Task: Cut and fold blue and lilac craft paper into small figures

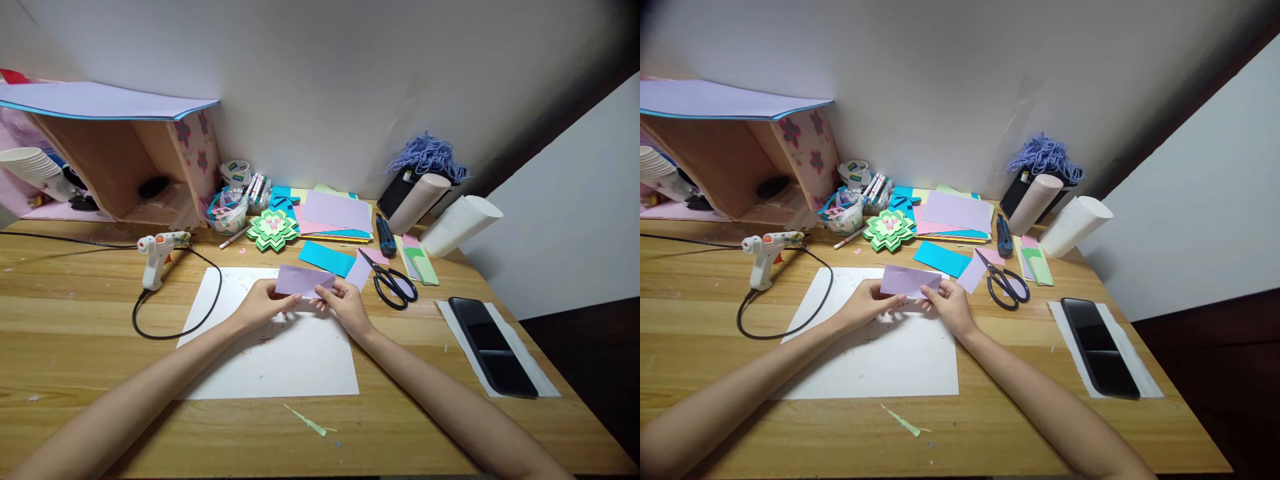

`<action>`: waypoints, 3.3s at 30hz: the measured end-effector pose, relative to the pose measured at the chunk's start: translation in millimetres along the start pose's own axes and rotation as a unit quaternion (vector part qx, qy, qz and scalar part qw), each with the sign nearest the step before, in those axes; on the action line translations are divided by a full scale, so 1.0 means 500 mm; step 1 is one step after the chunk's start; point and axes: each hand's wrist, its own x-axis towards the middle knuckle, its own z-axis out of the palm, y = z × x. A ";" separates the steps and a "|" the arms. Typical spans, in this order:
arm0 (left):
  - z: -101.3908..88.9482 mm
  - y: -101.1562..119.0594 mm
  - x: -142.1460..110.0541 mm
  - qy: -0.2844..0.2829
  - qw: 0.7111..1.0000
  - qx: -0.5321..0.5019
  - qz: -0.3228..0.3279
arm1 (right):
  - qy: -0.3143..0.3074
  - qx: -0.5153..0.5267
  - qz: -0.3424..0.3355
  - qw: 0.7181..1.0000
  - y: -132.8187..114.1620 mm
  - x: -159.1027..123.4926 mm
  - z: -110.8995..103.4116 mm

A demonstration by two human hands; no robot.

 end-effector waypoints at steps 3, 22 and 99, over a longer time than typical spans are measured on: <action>0.015 -0.001 -0.008 0.011 1.000 -0.001 -0.011 | -0.030 -0.003 -0.024 0.999 -0.003 -0.005 0.001; 0.027 -0.015 -0.011 0.074 0.992 0.083 0.052 | 0.035 -0.119 -0.008 0.992 0.002 -0.010 0.007; 0.018 0.011 -0.012 -0.016 0.987 -0.160 -0.002 | -0.089 -0.343 -0.307 0.883 0.015 -0.022 -0.002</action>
